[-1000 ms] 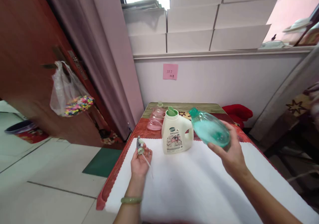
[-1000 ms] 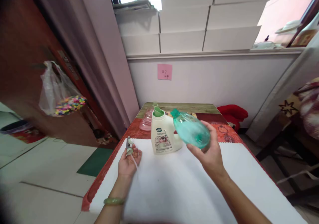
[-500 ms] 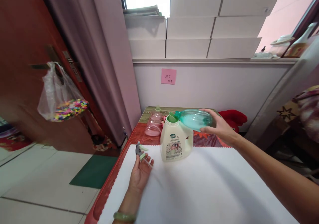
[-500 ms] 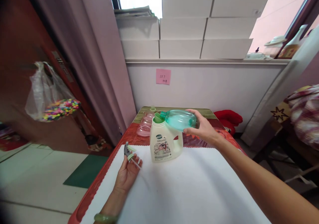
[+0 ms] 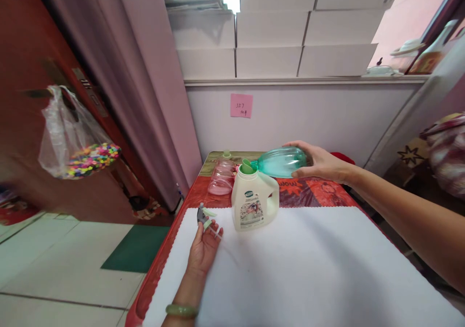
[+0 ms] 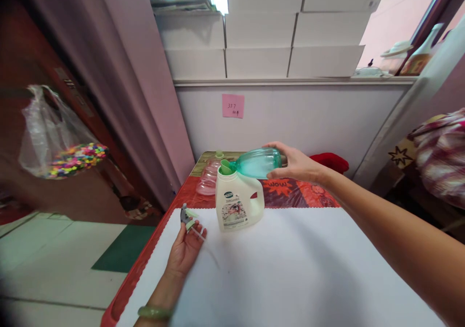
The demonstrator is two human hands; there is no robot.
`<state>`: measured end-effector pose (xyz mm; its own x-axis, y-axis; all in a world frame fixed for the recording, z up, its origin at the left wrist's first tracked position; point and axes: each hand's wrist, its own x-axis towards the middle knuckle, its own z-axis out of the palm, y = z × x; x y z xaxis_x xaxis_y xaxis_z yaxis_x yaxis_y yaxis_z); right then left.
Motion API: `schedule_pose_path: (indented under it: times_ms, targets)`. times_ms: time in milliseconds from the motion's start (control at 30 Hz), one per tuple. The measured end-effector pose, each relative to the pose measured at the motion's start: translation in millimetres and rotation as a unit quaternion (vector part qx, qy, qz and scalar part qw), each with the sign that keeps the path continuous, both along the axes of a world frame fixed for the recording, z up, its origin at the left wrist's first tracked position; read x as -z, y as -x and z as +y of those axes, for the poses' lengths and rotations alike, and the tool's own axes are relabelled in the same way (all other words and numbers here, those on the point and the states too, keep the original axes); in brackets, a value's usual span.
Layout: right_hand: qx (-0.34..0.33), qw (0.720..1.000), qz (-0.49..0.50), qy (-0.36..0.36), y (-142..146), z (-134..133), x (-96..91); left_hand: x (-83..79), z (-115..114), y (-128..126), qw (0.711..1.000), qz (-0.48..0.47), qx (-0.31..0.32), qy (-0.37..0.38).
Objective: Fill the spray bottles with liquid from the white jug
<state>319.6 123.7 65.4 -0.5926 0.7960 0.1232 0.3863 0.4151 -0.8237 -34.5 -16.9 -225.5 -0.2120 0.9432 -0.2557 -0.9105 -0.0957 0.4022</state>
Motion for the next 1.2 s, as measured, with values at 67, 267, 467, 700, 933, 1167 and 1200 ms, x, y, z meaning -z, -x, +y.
schedule_pose_path:
  times_ms: [67, 267, 467, 700, 933, 1167, 1200]
  targets:
    - [-0.003, 1.000, -0.018, -0.013, 1.1, -0.1, -6.6, -0.6, 0.0, -0.6, 1.000, 0.003, -0.002, 0.000]
    - [-0.012, 0.995, -0.089, -0.050, 2.1, 3.7, -20.3, -0.9, 0.3, -1.0, 1.000, 0.006, -0.001, 0.002]
    - [-0.024, 0.991, -0.108, -0.071, 4.5, 4.9, -29.5, -2.2, -0.4, -1.3, 1.000, 0.013, 0.000, 0.001]
    - [-0.041, 0.987, -0.109, -0.114, 5.6, 11.7, -32.6, -4.7, -1.9, -3.4, 1.000, 0.021, -0.006, -0.002]
    - [-0.037, 0.979, -0.138, -0.146, 12.3, 9.7, -45.4, -4.4, -1.5, -3.3, 1.000, 0.022, -0.007, 0.005]
    - [-0.062, 0.968, -0.145, -0.195, 18.5, 14.9, -59.5, -5.7, -1.3, -4.7, 1.000, 0.021, -0.005, 0.004]
    - [-0.065, 0.968, -0.142, -0.199, 19.4, 15.7, -60.9, -5.3, -1.3, -4.6, 1.000, 0.022, -0.006, 0.004]
